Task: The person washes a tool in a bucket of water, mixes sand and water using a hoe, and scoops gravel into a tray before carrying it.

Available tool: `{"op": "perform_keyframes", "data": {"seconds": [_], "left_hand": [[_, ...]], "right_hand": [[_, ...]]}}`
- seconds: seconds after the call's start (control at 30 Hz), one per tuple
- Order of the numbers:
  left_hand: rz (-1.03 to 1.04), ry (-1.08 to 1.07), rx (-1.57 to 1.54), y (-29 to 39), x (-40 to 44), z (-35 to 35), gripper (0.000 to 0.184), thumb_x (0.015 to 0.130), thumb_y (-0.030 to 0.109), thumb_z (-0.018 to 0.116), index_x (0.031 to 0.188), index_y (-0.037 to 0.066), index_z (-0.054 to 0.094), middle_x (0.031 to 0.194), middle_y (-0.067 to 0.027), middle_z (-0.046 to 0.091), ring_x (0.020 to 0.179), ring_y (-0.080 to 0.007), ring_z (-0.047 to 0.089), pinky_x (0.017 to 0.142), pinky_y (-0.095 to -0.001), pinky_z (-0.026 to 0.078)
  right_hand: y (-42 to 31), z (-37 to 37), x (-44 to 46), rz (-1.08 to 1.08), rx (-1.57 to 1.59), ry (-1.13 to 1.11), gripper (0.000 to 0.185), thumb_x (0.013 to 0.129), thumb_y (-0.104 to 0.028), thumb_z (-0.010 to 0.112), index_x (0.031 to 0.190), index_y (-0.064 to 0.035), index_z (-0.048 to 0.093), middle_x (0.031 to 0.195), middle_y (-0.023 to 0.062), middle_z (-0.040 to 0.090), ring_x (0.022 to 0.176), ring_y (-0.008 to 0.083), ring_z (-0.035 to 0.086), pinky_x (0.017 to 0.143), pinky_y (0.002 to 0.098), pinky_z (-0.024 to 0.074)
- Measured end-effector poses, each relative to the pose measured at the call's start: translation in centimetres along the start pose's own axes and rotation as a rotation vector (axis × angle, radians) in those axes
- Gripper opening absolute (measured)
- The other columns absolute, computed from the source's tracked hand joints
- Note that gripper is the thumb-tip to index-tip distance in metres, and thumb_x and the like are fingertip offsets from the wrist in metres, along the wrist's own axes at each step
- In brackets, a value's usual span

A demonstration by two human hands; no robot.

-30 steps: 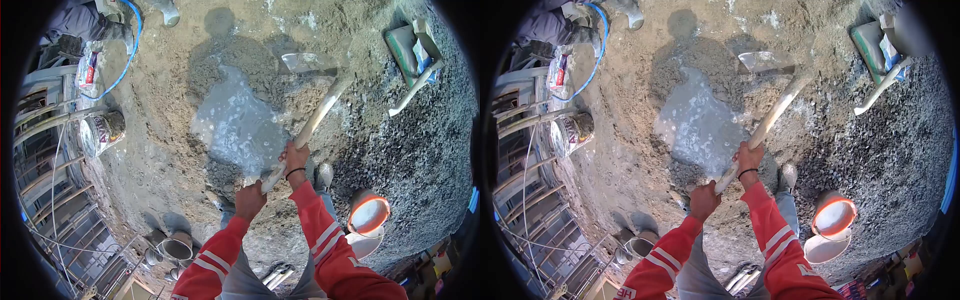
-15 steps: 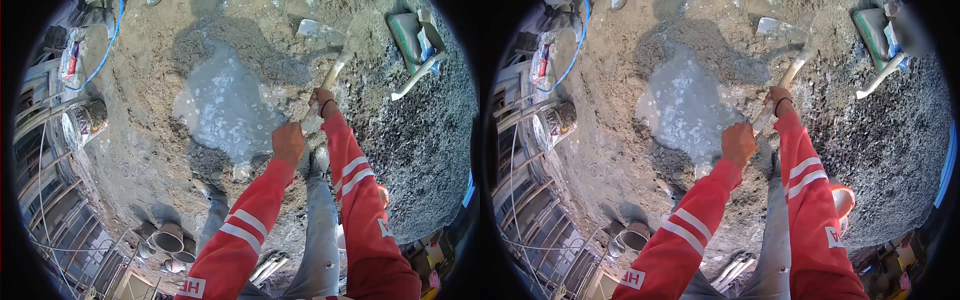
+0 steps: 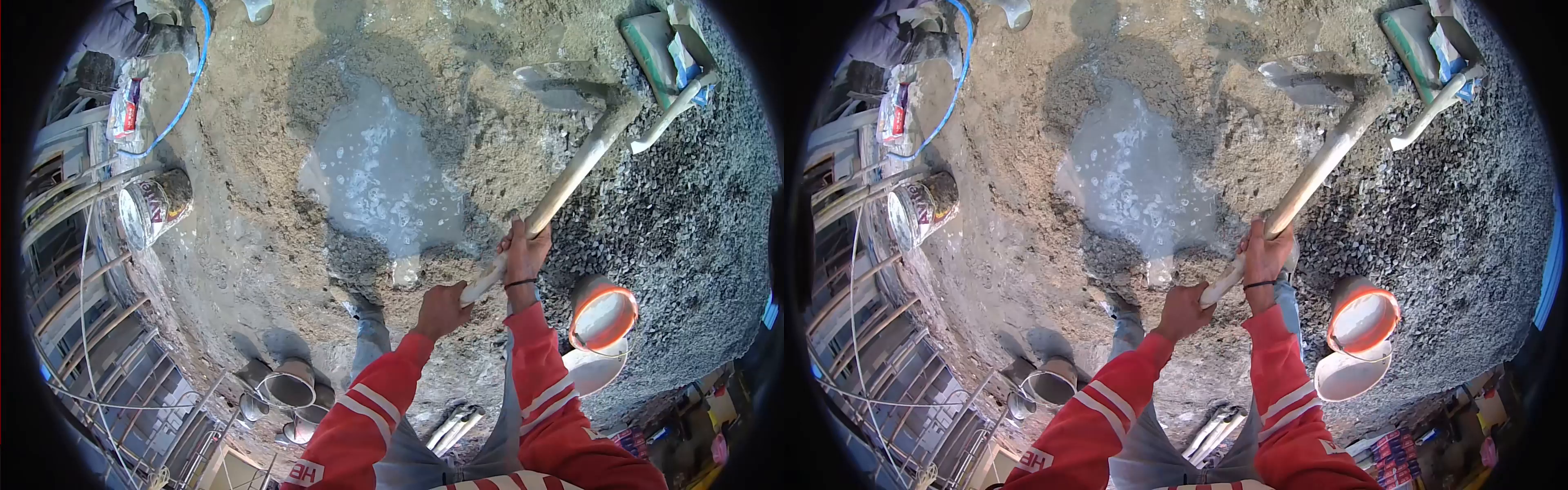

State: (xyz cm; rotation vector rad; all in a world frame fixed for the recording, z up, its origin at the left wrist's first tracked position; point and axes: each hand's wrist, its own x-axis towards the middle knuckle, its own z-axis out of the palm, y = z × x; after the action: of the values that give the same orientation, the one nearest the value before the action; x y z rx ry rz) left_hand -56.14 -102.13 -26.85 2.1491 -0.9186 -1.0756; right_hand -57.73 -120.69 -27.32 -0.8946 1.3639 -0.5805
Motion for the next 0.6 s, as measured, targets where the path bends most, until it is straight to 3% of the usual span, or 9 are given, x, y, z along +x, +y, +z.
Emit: {"op": "perform_keyframes", "data": {"seconds": [0.1,0.2,0.27,0.3,0.33,0.4,0.47,0.5,0.6], "left_hand": [[0.056,0.180,-0.427,3.2,5.0,6.5,0.024,0.076,0.023,0.070,0.090,0.004,0.065,0.070,-0.0171,0.064,0.063,-0.0375,0.062,0.057,-0.0426,0.049],[-0.033,0.091,-0.472,7.2,8.4,6.0,0.025,0.077,0.024,0.069,0.087,0.002,0.067,0.071,-0.0216,0.064,0.066,-0.0397,0.063,0.059,-0.0438,0.048],[-0.229,0.042,-0.457,7.9,8.7,6.8,0.028,0.077,0.026,0.069,0.085,0.000,0.067,0.071,-0.0240,0.063,0.069,-0.0404,0.063,0.061,-0.0450,0.049],[-0.226,0.046,-0.452,7.6,8.1,6.4,0.028,0.077,0.026,0.069,0.085,0.000,0.067,0.071,-0.0240,0.063,0.069,-0.0404,0.063,0.061,-0.0450,0.049],[-0.259,0.001,-0.383,7.3,7.1,5.8,0.030,0.077,0.028,0.068,0.086,-0.001,0.066,0.071,-0.0244,0.063,0.070,-0.0408,0.064,0.062,-0.0452,0.049],[-0.341,-0.083,-0.281,6.7,4.2,4.5,0.032,0.077,0.030,0.068,0.087,0.000,0.067,0.073,-0.0242,0.064,0.072,-0.0412,0.064,0.066,-0.0453,0.051],[-0.322,-0.095,-0.139,3.7,0.6,4.4,0.031,0.076,0.029,0.068,0.088,0.000,0.068,0.075,-0.0237,0.065,0.074,-0.0405,0.064,0.068,-0.0455,0.052],[-0.244,-0.058,-0.108,2.3,-1.3,3.5,0.030,0.076,0.029,0.068,0.087,0.001,0.068,0.076,-0.0232,0.065,0.074,-0.0399,0.064,0.068,-0.0455,0.052],[-0.153,-0.131,-0.051,-2.3,-6.9,1.2,0.026,0.075,0.027,0.068,0.087,0.003,0.068,0.077,-0.0206,0.066,0.073,-0.0389,0.064,0.067,-0.0454,0.052]], "right_hand": [[-4.4,-2.5,5.8,-0.270,-0.402,0.012,0.027,0.083,-0.005,0.059,0.099,-0.0001,0.038,0.062,0.0078,0.052,0.040,0.0152,0.053,0.035,0.0298,0.0424],[-5.9,-2.4,10.8,-0.236,-0.935,0.192,0.032,0.080,-0.016,0.060,0.098,0.0061,0.046,0.063,0.0158,0.061,0.048,0.0255,0.063,0.044,0.0373,0.0516],[-2.7,-3.6,14.5,-0.172,-1.100,0.170,0.026,0.076,-0.011,0.060,0.091,0.0092,0.053,0.066,0.0197,0.063,0.051,0.0287,0.066,0.048,0.0393,0.0540],[-2.3,-3.2,14.2,-0.147,-1.172,0.164,0.025,0.075,-0.009,0.059,0.089,0.0104,0.054,0.065,0.0198,0.063,0.051,0.0293,0.066,0.049,0.0396,0.0542],[-1.8,-3.1,13.5,-0.150,-1.165,0.165,0.025,0.075,-0.009,0.059,0.089,0.0104,0.054,0.065,0.0198,0.063,0.051,0.0293,0.066,0.049,0.0396,0.0542],[-0.3,-3.8,10.3,0.066,-0.915,0.040,0.023,0.073,-0.007,0.058,0.087,0.0108,0.054,0.061,0.0189,0.062,0.049,0.0299,0.065,0.048,0.0400,0.0541],[2.5,-3.4,6.0,0.132,-0.908,0.075,0.025,0.073,-0.008,0.058,0.087,0.0118,0.053,0.059,0.0180,0.061,0.048,0.0299,0.064,0.046,0.0403,0.0534],[5.8,-4.0,4.8,0.084,-0.771,0.124,0.019,0.074,-0.010,0.055,0.077,0.0081,0.054,0.054,0.0146,0.057,0.043,0.0253,0.061,0.041,0.0383,0.0494],[9.8,-3.8,-2.6,0.065,-0.607,0.201,0.028,0.078,-0.009,0.056,0.095,0.0086,0.042,0.058,0.0119,0.051,0.039,0.0220,0.052,0.036,0.0357,0.0443]]}}
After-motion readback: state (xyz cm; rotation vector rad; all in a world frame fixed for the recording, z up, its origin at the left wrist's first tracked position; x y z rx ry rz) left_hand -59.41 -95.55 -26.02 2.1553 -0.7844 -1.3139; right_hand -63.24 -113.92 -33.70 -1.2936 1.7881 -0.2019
